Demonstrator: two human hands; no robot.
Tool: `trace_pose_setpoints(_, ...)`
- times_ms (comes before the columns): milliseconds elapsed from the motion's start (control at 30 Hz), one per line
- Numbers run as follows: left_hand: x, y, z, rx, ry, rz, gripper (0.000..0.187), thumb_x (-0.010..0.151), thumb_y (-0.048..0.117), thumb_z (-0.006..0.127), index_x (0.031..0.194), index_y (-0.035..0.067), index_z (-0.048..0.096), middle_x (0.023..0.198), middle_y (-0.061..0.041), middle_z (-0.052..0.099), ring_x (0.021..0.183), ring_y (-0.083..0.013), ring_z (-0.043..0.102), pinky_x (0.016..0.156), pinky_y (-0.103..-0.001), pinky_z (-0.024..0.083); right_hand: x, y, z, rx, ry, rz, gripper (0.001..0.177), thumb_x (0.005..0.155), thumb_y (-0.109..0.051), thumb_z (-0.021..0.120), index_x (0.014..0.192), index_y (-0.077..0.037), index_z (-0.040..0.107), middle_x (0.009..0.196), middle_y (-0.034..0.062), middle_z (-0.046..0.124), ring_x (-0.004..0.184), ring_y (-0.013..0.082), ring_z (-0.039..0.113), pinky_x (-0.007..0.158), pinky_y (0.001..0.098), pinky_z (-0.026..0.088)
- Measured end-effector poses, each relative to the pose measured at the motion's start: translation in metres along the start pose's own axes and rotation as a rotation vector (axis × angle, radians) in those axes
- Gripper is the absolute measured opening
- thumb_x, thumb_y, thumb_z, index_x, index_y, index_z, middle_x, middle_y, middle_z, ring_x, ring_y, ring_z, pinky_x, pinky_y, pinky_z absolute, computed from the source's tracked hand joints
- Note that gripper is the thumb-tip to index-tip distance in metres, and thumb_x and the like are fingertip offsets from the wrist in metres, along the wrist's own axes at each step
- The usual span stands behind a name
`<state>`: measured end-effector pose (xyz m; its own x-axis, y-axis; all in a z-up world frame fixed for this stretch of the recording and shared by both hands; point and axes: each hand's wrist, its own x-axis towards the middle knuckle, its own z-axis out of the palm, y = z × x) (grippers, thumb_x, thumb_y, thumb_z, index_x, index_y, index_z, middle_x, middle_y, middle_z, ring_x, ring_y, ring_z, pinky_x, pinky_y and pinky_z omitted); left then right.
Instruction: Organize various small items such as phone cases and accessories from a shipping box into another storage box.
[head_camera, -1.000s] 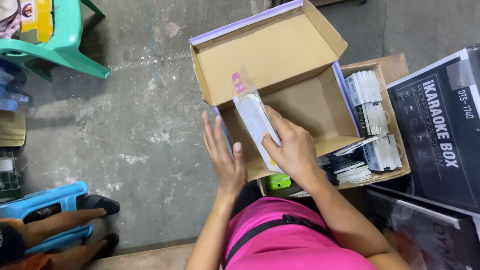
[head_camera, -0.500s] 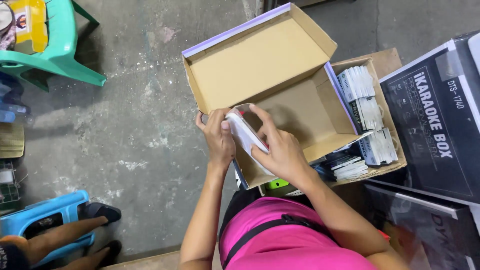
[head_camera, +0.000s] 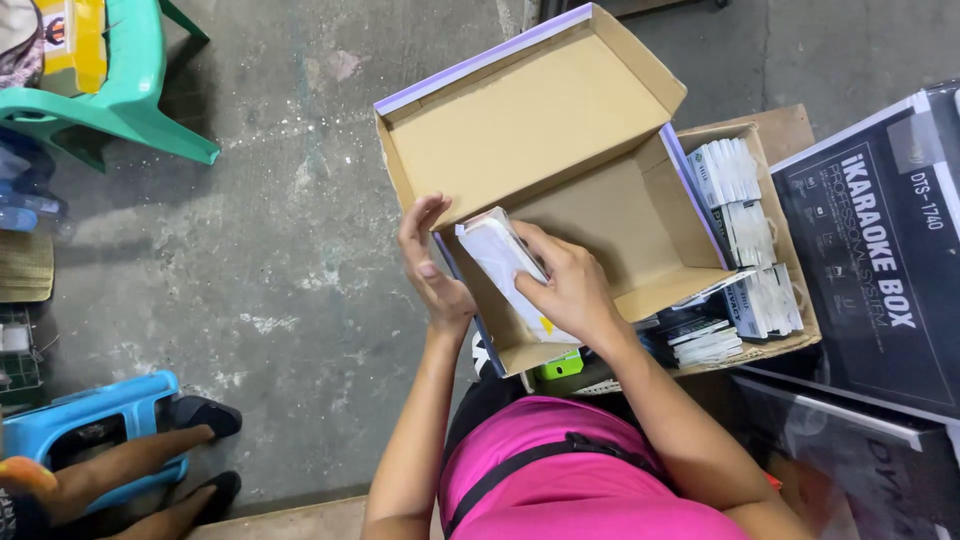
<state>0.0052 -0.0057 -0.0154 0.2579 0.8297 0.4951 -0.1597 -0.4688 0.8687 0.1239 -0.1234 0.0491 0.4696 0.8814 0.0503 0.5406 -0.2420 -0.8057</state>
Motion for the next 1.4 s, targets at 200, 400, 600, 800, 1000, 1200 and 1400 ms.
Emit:
trace_pose_setpoints(200, -0.001, -0.003, -0.001, -0.063, 0.03, -0.032, 0.093, 0.103, 0.078, 0.028, 0.144, -0.005, 0.043, 0.139, -0.021, 0.056, 0.131, -0.0316, 0.061, 0.12, -0.046, 0.044, 0.002, 0.007, 0.001, 0.009, -0.035, -0.011, 0.058, 0.082, -0.021, 0.072, 0.138, -0.011, 0.06, 0.1, 0.0186, 0.073, 0.081, 0.0314, 0.073, 0.071, 0.0407, 0.057)
trace_pose_setpoints(400, -0.001, -0.007, -0.003, -0.06, 0.029, -0.04, 0.093, 0.104, 0.077, 0.028, 0.144, -0.006, 0.042, 0.14, -0.022, 0.054, 0.132, -0.0316, 0.06, 0.12, -0.046, 0.043, 0.004, 0.007, 0.005, -0.015, -0.044, -0.054, 0.056, 0.083, -0.022, 0.07, 0.137, -0.014, 0.06, 0.11, 0.0162, 0.074, 0.091, 0.0346, 0.073, 0.077, 0.0431, 0.058)
trace_pose_setpoints(600, 0.0, 0.002, -0.001, -0.046, 0.031, -0.043, 0.092, 0.104, 0.077, 0.027, 0.144, -0.004, 0.042, 0.139, -0.021, 0.054, 0.13, -0.0311, 0.061, 0.118, -0.046, 0.044, 0.009, -0.001, 0.019, -0.169, -0.081, -0.043, 0.057, 0.083, -0.021, 0.068, 0.138, -0.018, 0.057, 0.112, 0.0155, 0.073, 0.095, 0.0391, 0.07, 0.079, 0.0506, 0.056)
trace_pose_setpoints(800, -0.002, 0.0, 0.003, -0.055, 0.038, -0.035, 0.092, 0.104, 0.077, 0.027, 0.143, -0.004, 0.042, 0.139, -0.021, 0.055, 0.129, -0.0316, 0.062, 0.118, -0.047, 0.046, 0.01, -0.009, 0.041, -0.267, -0.082, 0.056, 0.057, 0.083, -0.017, 0.067, 0.138, -0.018, 0.052, 0.107, 0.0168, 0.072, 0.087, 0.0421, 0.071, 0.073, 0.0552, 0.056)
trace_pose_setpoints(1000, 0.0, -0.005, 0.005, -0.065, 0.057, -0.021, 0.091, 0.104, 0.076, 0.027, 0.141, -0.005, 0.045, 0.137, -0.021, 0.056, 0.128, -0.032, 0.062, 0.117, -0.047, 0.046, 0.014, -0.016, 0.057, -0.278, -0.1, 0.09, 0.063, 0.085, -0.017, 0.065, 0.143, -0.01, 0.044, 0.104, 0.0222, 0.071, 0.084, 0.0452, 0.07, 0.071, 0.0582, 0.056)
trace_pose_setpoints(1200, 0.001, -0.005, 0.004, -0.042, 0.042, 0.003, 0.088, 0.106, 0.074, 0.026, 0.138, -0.004, 0.049, 0.136, -0.02, 0.057, 0.128, -0.0316, 0.061, 0.117, -0.047, 0.047, 0.013, -0.017, 0.058, -0.215, -0.147, 0.131, 0.056, 0.102, -0.036, 0.054, 0.148, -0.007, 0.04, 0.105, 0.0268, 0.071, 0.086, 0.0485, 0.069, 0.072, 0.0597, 0.055)
trace_pose_setpoints(1400, 0.001, -0.001, 0.003, 0.021, 0.053, 0.024, 0.061, 0.112, 0.05, 0.033, 0.134, -0.002, 0.056, 0.133, -0.018, 0.061, 0.127, -0.0305, 0.063, 0.116, -0.044, 0.049, 0.014, -0.012, 0.057, -0.116, -0.158, 0.109, 0.052, 0.1, -0.032, 0.052, 0.144, -0.005, 0.043, 0.1, 0.0296, 0.07, 0.086, 0.0508, 0.068, 0.073, 0.0601, 0.054)
